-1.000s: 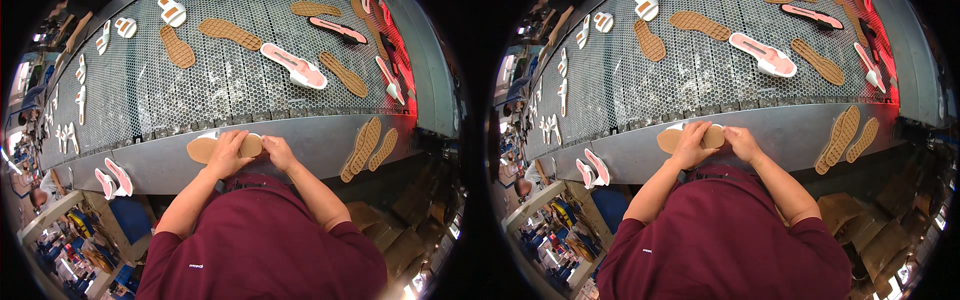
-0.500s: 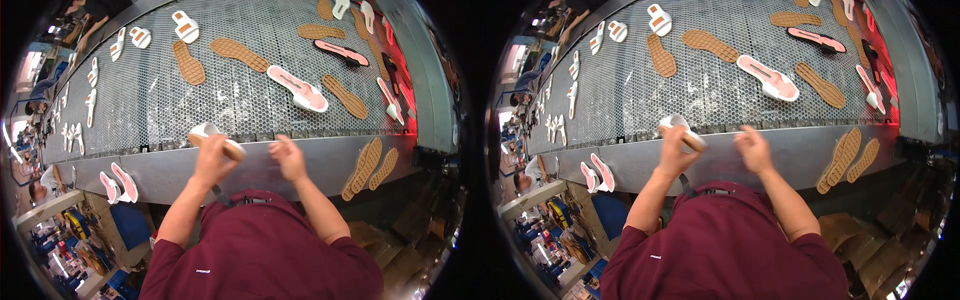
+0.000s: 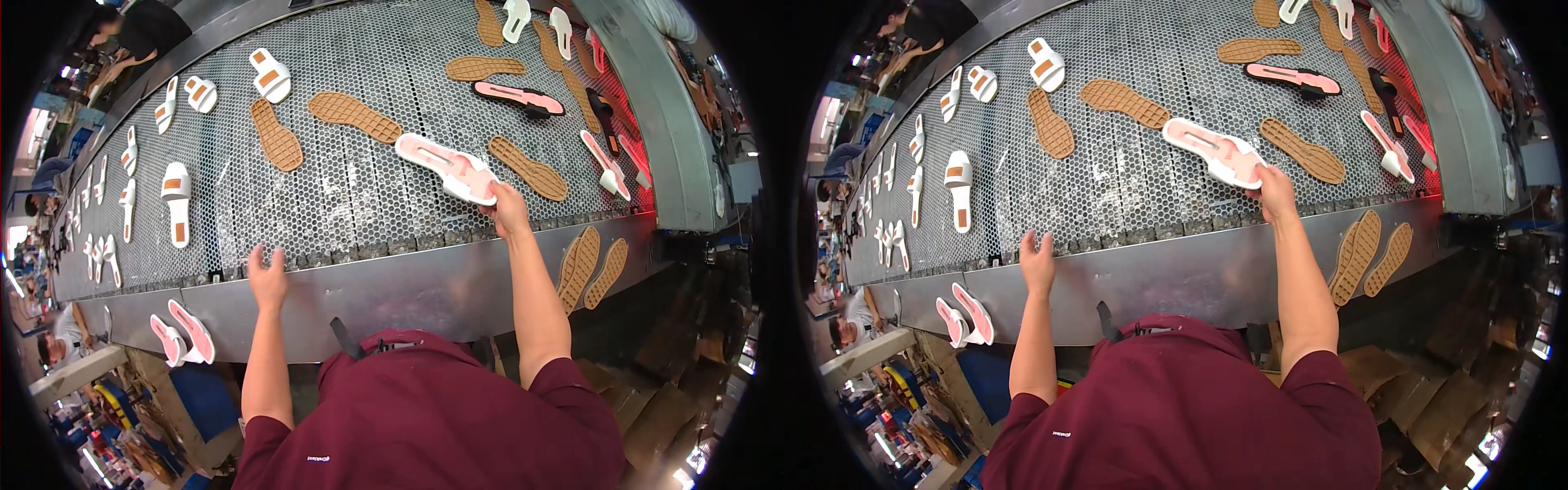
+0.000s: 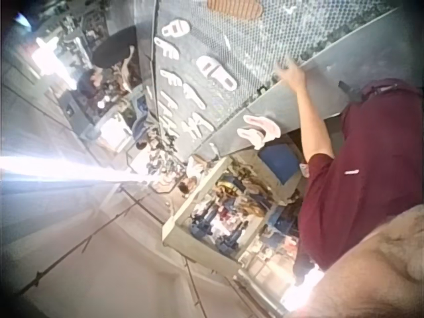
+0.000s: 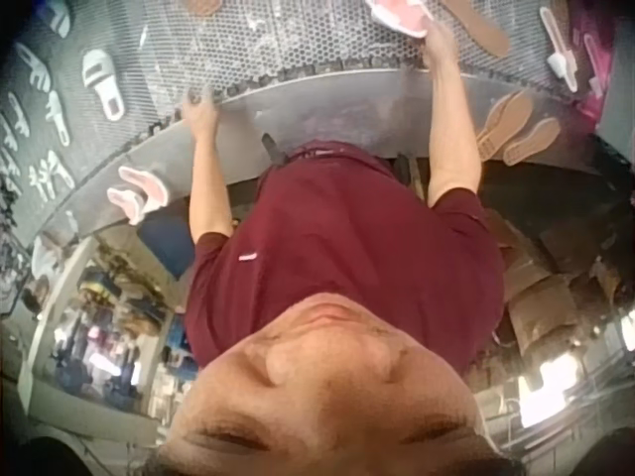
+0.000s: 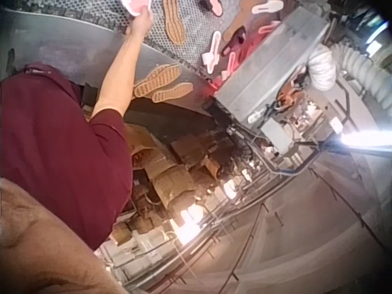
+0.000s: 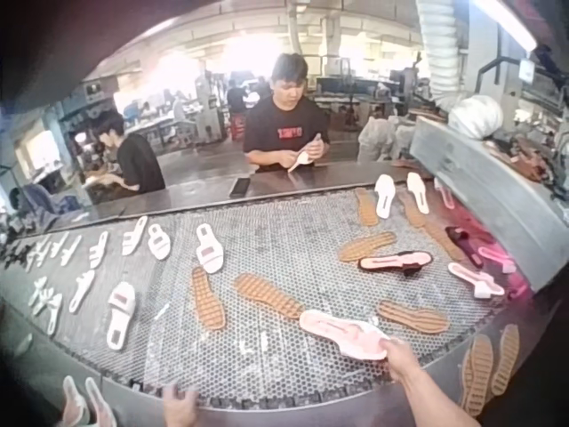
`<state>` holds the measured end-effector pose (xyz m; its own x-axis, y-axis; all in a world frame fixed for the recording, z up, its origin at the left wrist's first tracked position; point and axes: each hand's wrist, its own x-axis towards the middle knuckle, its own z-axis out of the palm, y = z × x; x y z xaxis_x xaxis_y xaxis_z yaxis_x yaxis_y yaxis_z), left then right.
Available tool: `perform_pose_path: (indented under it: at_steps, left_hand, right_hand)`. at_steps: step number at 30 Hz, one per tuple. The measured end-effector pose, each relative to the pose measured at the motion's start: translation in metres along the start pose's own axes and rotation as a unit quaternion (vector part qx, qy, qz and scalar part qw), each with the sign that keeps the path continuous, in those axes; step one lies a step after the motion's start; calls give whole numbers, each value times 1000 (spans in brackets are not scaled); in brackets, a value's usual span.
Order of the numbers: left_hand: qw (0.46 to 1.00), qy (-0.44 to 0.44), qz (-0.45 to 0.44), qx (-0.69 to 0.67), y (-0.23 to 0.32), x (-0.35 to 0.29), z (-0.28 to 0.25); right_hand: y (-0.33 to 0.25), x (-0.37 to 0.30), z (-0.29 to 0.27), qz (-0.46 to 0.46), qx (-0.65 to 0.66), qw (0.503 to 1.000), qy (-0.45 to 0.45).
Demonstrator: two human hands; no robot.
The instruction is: The recorder is assembling sandals by placing insoles into sandal uppers on a conveyor belt.
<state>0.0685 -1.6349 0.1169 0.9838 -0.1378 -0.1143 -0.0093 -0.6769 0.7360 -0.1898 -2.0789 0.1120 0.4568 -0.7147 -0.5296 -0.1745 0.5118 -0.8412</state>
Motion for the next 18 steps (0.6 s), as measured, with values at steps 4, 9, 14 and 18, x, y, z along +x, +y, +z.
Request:
perform_pose_path:
  at_steps: [4,9,14,18]
  left_hand:
    - [955,-119,264,-62,147,-25,33]
    - [878,-441,185,-10,263,-44,58]
    - [855,-509,51,-82,253,-67,56]
    - [868,-479,-28,-126,224,-80,62]
  right_hand:
    - [-44,-48,0,-109,-147,973,-139]
    - [-111,-98,36,-106,-257,921,-272]
    - [-129,-106,54,-102,-246,901,-343]
    - [-126,-105,66,-100,-295,873,-376]
